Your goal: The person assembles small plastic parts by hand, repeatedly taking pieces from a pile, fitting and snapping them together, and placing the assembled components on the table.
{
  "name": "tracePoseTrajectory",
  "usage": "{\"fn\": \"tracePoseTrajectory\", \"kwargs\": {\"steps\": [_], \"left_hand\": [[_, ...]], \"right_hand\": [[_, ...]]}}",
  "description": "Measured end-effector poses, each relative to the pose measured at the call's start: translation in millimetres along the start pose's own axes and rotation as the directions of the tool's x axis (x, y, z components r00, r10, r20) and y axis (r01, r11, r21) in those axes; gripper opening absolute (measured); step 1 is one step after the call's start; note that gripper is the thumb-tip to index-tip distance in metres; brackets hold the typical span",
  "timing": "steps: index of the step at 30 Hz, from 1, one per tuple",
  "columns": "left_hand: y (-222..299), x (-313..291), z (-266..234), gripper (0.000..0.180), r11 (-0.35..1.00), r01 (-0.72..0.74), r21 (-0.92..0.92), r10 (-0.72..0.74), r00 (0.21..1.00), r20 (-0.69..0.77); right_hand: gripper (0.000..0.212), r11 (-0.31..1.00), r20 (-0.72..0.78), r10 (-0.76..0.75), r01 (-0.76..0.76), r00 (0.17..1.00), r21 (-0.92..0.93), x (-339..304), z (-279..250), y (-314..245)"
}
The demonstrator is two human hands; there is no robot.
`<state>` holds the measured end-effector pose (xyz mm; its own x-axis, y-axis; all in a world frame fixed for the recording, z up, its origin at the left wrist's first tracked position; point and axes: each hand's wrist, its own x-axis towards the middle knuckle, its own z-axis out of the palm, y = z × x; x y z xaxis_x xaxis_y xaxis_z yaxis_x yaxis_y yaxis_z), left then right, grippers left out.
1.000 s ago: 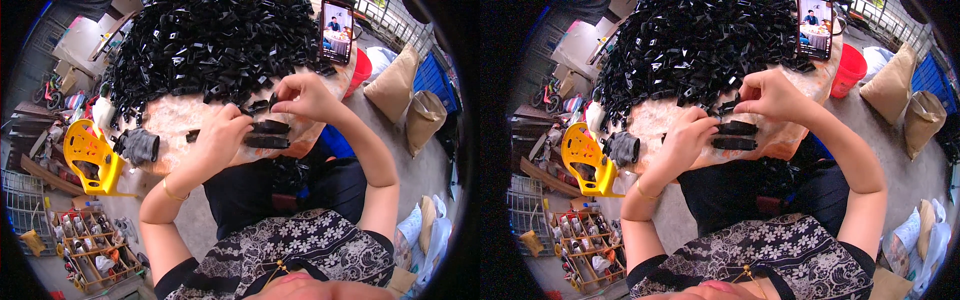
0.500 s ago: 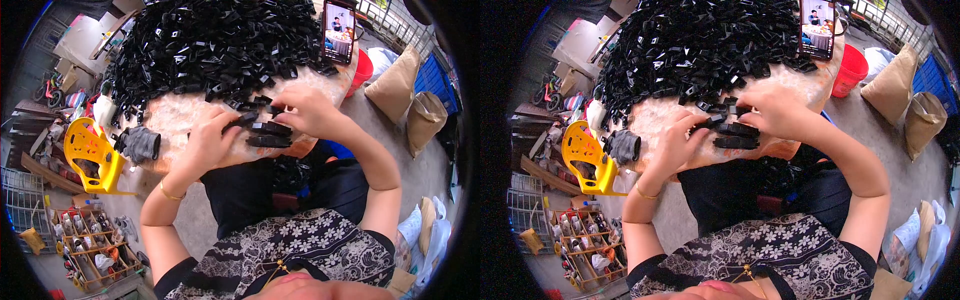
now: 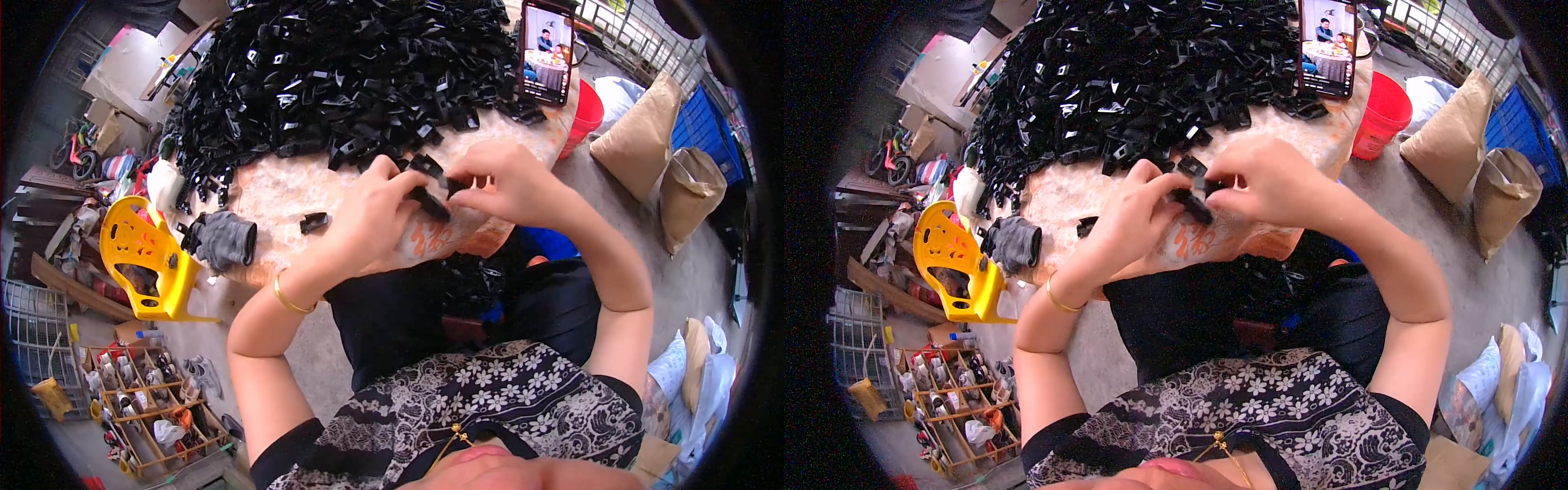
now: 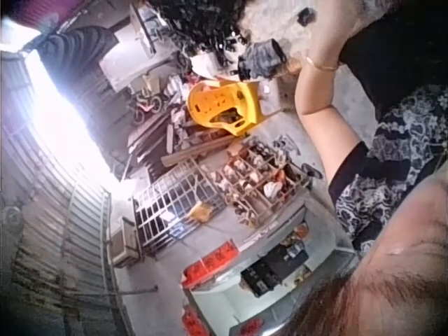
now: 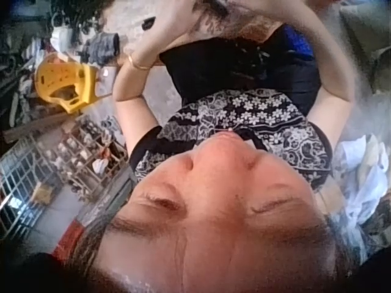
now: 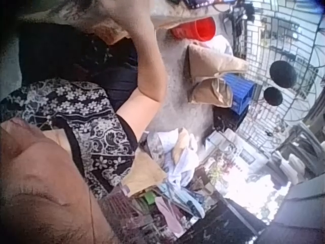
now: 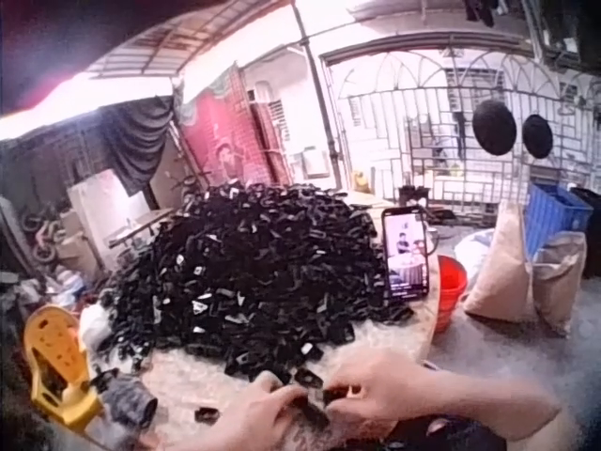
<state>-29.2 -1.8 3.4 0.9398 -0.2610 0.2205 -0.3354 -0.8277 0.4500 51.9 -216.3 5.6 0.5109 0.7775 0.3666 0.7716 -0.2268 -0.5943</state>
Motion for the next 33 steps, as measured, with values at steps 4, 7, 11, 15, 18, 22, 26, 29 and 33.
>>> {"fn": "tracePoseTrajectory", "kwargs": {"steps": [4, 7, 11, 15, 18, 22, 26, 29, 33], "left_hand": [[2.6, -5.0, 2.4, 0.022, 0.999, -0.037, 0.033, 0.04, 0.996, -0.082], [4.3, -8.9, 2.4, 0.019, 0.999, -0.033, 0.029, 0.036, 0.996, -0.081], [-2.0, -12.7, -1.5, 0.021, 0.999, -0.02, -0.035, 0.017, 0.996, -0.085], [-2.3, -9.8, 2.7, 0.023, 0.994, -0.112, -0.008, 0.111, 0.99, -0.092], [-5.7, -12.7, -2.0, 0.033, 0.989, -0.138, 0.044, 0.138, 0.99, -0.011], [-9.6, -31.5, -30.1, 0.057, 0.985, -0.068, 0.156, 0.083, 0.992, -0.092], [-55.3, -34.9, -76.2, 0.036, 0.951, 0.303, 0.062, -0.293, 0.947, -0.134], [-106.9, -24.7, -72.5, 0.031, 0.937, 0.208, 0.28, -0.118, 0.945, -0.306], [-116.6, -10.5, -65.2, 0.023, 0.865, 0.194, 0.463, -0.066, 0.958, -0.278]], "right_hand": [[0.021, 0.982, 0.019, -0.024, 0.027, 1.0, -0.187, -3.4, 10.2, -10.0], [0.018, 0.945, 0.062, -0.022, 0.041, 0.998, -0.325, -4.4, 3.6, -16.4], [0.016, 0.938, 0.099, -0.037, 0.068, 0.994, -0.34, -5.0, 5.3, -18.5], [0.016, 0.961, 0.057, -0.104, 0.115, 0.993, -0.251, -0.9, 26.0, -12.3], [0.017, 0.984, 0.062, -0.096, 0.104, 0.993, -0.148, 1.2, 23.0, -11.1], [0.021, 0.993, 0.39, 0.084, -0.109, 0.917, 0.042, -0.9, -5.3, -17.9], [0.027, 0.986, -0.093, -0.152, 0.144, 0.984, -0.083, 6.5, 12.3, -1.4], [0.03, 0.944, -0.234, -0.131, 0.05, 0.963, -0.326, 19.0, 33.0, 7.9], [0.022, 0.935, -0.084, -0.107, 0.072, 0.991, -0.347, 24.4, 30.2, 16.4]]}}
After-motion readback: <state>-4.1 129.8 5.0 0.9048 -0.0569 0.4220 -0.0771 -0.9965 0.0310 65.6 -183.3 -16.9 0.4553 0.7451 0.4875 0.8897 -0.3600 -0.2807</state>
